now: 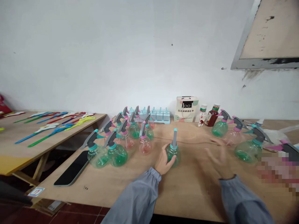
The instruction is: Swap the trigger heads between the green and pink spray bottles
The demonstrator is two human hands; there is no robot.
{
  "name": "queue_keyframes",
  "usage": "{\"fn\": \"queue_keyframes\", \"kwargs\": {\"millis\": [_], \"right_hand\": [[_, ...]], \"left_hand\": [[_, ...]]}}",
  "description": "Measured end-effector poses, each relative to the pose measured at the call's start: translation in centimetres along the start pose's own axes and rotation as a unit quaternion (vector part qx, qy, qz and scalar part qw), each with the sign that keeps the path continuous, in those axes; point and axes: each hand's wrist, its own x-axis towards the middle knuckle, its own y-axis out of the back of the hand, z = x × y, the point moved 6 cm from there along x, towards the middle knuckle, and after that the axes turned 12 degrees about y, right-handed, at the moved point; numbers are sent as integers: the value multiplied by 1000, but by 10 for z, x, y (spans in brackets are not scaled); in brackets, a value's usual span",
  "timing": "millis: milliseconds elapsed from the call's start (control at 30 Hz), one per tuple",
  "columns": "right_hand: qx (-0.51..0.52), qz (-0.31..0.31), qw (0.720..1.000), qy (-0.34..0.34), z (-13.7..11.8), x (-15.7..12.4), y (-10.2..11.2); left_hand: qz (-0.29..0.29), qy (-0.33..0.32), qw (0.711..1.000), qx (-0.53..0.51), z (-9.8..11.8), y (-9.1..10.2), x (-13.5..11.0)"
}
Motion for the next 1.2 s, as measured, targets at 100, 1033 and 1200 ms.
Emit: {"fn": "queue_keyframes", "kwargs": {"millis": [100, 1033, 1200], "right_hand": [[59, -135, 989, -1, 39, 1, -102], [335, -209, 906, -155, 59, 4, -177], [339, -240, 896, -160, 58, 2, -180]], "left_hand": [[-35, -18, 999, -8, 6, -8, -2], [294, 106, 930, 192, -32, 78, 17], [287, 111, 931, 198, -31, 80, 18]]}}
